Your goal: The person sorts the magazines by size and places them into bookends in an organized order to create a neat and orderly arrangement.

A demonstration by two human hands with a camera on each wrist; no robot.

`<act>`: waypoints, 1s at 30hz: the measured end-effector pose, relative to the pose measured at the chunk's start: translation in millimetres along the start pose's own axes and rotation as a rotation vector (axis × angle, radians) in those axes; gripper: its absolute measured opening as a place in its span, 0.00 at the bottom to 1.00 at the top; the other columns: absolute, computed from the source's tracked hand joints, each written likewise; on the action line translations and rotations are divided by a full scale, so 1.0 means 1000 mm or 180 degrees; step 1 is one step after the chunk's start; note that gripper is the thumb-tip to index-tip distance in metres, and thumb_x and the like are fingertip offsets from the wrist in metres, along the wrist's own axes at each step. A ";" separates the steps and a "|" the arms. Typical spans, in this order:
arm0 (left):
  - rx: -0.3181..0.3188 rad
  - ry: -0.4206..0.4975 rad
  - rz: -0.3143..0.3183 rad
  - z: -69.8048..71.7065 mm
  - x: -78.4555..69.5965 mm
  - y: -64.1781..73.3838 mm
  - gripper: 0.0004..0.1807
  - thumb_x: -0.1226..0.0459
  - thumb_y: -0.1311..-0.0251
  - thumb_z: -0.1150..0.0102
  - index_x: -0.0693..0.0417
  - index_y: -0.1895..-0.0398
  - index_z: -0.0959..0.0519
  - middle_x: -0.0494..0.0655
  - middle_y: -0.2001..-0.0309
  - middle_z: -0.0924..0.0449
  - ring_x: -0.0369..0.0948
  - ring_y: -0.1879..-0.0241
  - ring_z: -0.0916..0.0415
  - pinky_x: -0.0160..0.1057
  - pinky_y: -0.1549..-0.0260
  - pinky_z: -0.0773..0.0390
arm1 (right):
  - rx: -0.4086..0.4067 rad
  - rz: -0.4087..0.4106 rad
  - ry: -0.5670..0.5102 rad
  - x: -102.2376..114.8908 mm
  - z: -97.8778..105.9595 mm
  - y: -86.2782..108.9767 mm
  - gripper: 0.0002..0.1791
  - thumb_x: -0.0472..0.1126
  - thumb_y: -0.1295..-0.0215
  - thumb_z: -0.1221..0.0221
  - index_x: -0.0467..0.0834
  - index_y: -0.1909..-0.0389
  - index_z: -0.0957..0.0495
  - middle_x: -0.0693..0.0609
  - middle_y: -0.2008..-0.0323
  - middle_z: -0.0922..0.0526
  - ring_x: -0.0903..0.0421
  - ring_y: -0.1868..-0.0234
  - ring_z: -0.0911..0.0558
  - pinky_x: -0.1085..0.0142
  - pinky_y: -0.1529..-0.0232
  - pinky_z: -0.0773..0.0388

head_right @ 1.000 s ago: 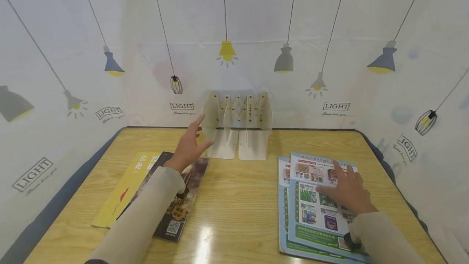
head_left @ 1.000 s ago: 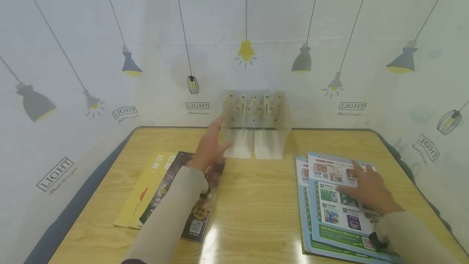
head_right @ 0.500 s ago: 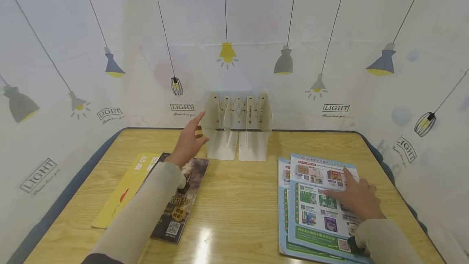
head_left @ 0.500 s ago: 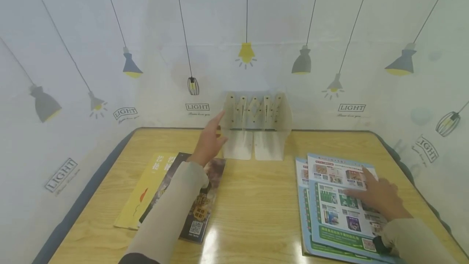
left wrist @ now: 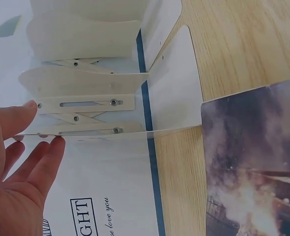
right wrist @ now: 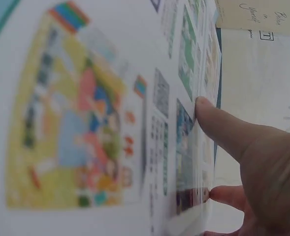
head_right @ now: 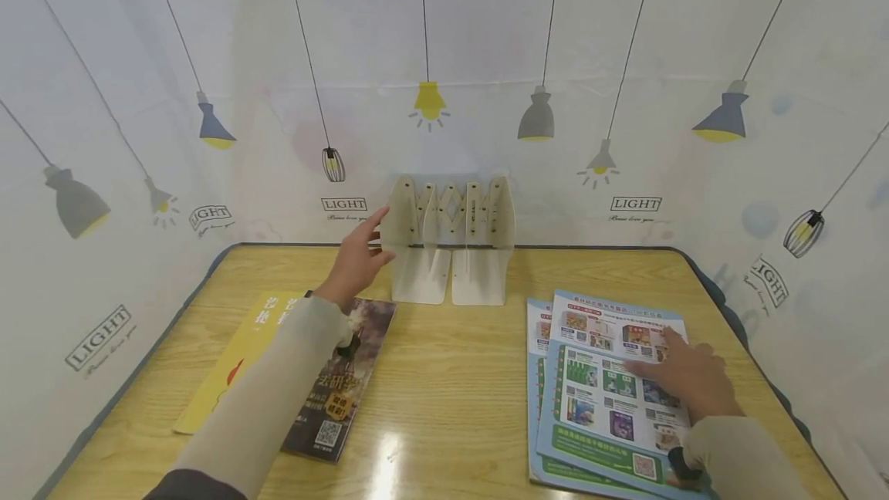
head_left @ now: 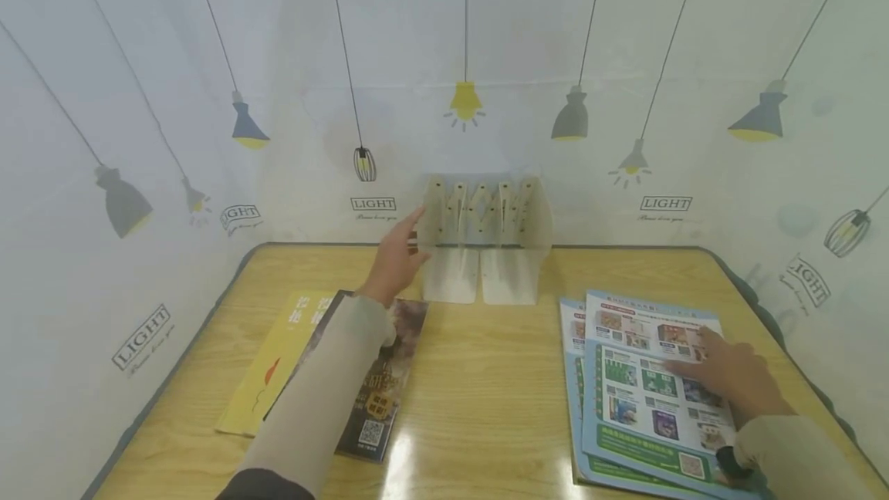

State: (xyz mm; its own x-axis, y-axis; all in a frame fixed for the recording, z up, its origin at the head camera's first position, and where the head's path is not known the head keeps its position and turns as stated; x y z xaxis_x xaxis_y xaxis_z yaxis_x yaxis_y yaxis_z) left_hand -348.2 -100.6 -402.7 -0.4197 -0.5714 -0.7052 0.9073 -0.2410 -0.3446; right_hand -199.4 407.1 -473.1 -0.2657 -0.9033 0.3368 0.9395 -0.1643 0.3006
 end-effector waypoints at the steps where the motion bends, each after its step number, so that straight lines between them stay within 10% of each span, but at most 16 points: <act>1: 0.0011 0.0041 0.0011 0.000 0.000 -0.001 0.48 0.75 0.45 0.35 0.46 0.24 0.47 0.50 0.28 0.41 0.47 0.41 0.29 0.38 0.47 0.23 | 0.0006 0.0010 -0.0003 -0.002 0.000 -0.001 0.73 0.83 0.58 0.45 0.30 0.28 0.56 0.14 0.44 0.44 0.18 0.51 0.36 0.30 0.55 0.33; 18: 0.0187 0.0114 0.0155 0.011 0.010 -0.006 0.43 0.70 0.40 0.37 0.36 0.25 0.44 0.53 0.31 0.36 0.46 0.48 0.23 0.43 0.51 0.21 | 0.0081 0.0544 -0.0698 -0.031 0.007 -0.009 0.57 0.58 0.44 0.34 0.30 0.27 0.55 0.19 0.35 0.50 0.20 0.38 0.47 0.28 0.43 0.49; 30: 0.0299 0.0246 0.0334 0.011 0.015 -0.009 0.44 0.70 0.41 0.36 0.33 0.25 0.44 0.60 0.34 0.33 0.51 0.46 0.24 0.46 0.54 0.19 | -0.0040 0.0693 -0.1017 -0.023 0.019 0.008 0.53 0.53 0.37 0.37 0.37 0.24 0.60 0.20 0.39 0.38 0.31 0.48 0.24 0.41 0.51 0.28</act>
State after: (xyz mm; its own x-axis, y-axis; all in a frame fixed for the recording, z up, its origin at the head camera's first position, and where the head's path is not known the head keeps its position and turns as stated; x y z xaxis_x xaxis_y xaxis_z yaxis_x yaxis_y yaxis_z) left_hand -362.6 -115.1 -403.0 -0.3199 -0.5361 -0.7812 0.9433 -0.2574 -0.2097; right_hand -189.7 434.2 -462.0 -0.1119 -0.7488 0.6533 0.9834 0.0110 0.1810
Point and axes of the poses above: each hand's wrist, its own y-axis away from the middle knuckle, its own z-axis out of the back of the hand, x = y × z, the point moved 1 cm from there along -y, towards the middle knuckle
